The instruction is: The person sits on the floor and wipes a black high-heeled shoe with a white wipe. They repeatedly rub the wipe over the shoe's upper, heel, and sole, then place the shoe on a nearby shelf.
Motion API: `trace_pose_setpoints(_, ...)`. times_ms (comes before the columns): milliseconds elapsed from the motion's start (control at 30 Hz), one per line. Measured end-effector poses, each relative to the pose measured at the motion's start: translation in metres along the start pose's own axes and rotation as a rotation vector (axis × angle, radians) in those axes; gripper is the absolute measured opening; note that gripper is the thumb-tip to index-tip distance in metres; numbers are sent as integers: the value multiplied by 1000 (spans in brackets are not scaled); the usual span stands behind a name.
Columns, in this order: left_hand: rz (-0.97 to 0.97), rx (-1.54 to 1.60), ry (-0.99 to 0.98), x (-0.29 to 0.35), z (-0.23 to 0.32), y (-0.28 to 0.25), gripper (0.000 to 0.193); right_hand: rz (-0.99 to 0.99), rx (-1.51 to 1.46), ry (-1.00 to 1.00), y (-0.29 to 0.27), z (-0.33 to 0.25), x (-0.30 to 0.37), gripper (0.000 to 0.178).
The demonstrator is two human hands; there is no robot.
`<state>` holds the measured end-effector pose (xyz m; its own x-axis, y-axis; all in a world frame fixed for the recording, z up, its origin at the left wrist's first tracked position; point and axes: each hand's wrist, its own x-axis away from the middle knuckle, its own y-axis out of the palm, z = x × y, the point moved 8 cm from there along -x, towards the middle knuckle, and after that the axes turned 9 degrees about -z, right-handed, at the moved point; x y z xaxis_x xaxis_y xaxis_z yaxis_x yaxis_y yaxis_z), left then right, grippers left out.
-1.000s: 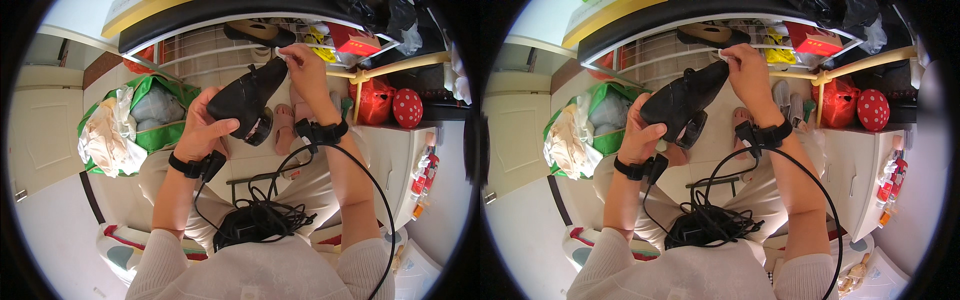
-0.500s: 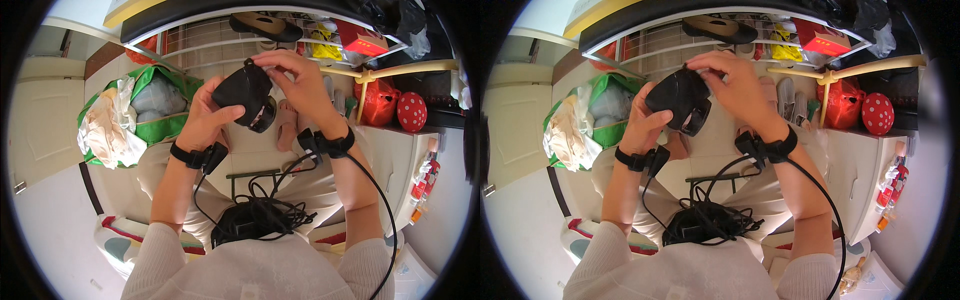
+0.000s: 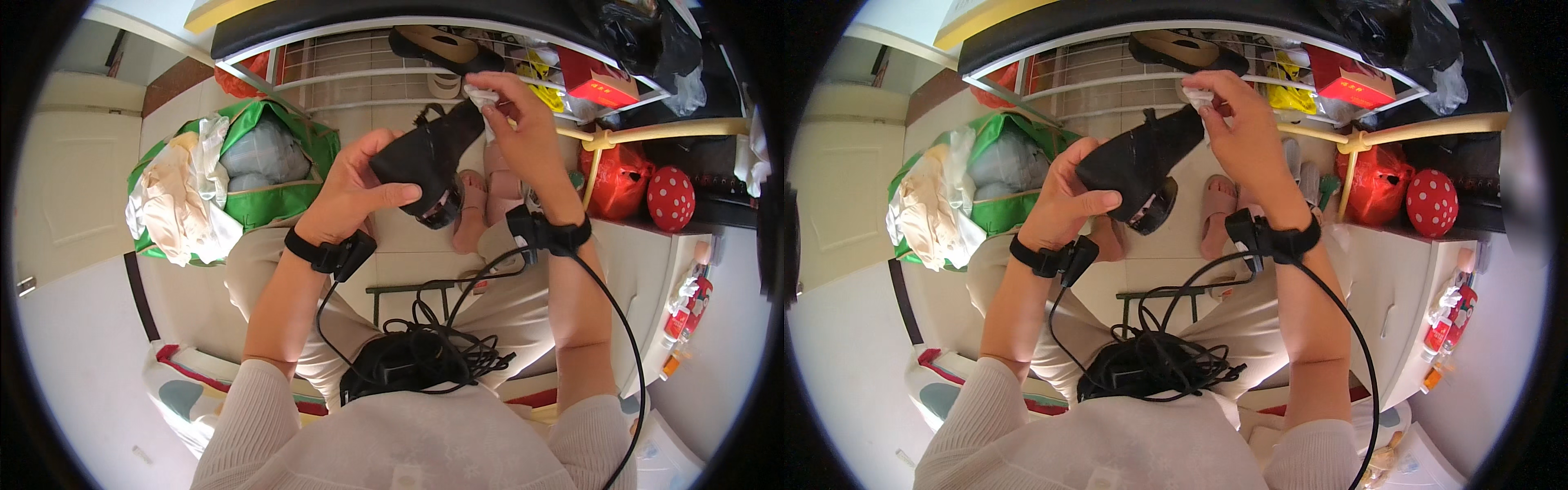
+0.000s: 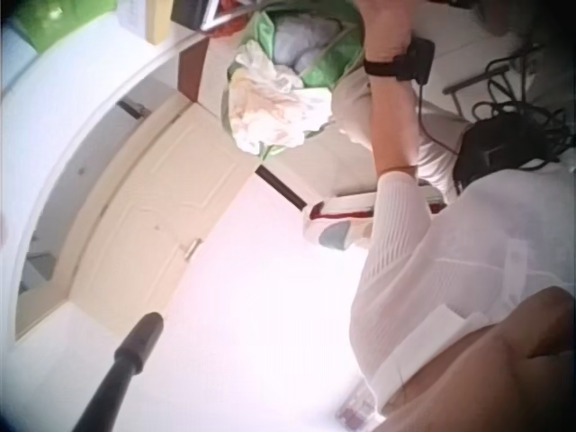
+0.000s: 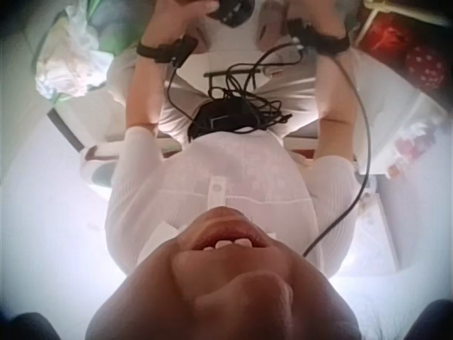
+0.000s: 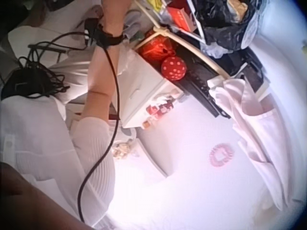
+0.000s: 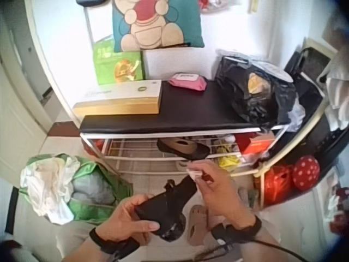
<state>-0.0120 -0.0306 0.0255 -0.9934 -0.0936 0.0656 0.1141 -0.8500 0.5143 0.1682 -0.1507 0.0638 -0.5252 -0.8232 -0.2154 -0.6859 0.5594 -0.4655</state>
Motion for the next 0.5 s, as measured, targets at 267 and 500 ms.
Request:
trace_pose_setpoints(267, -102, -135, -131, -1, -5, 9, 34, -464, 148, -280, 40, -27, 19, 47)
trace_pose_setpoints(500, -151, -181, -204, 1, -13, 5, 31, -410, 476, -168, 37, 2, 25, 30)
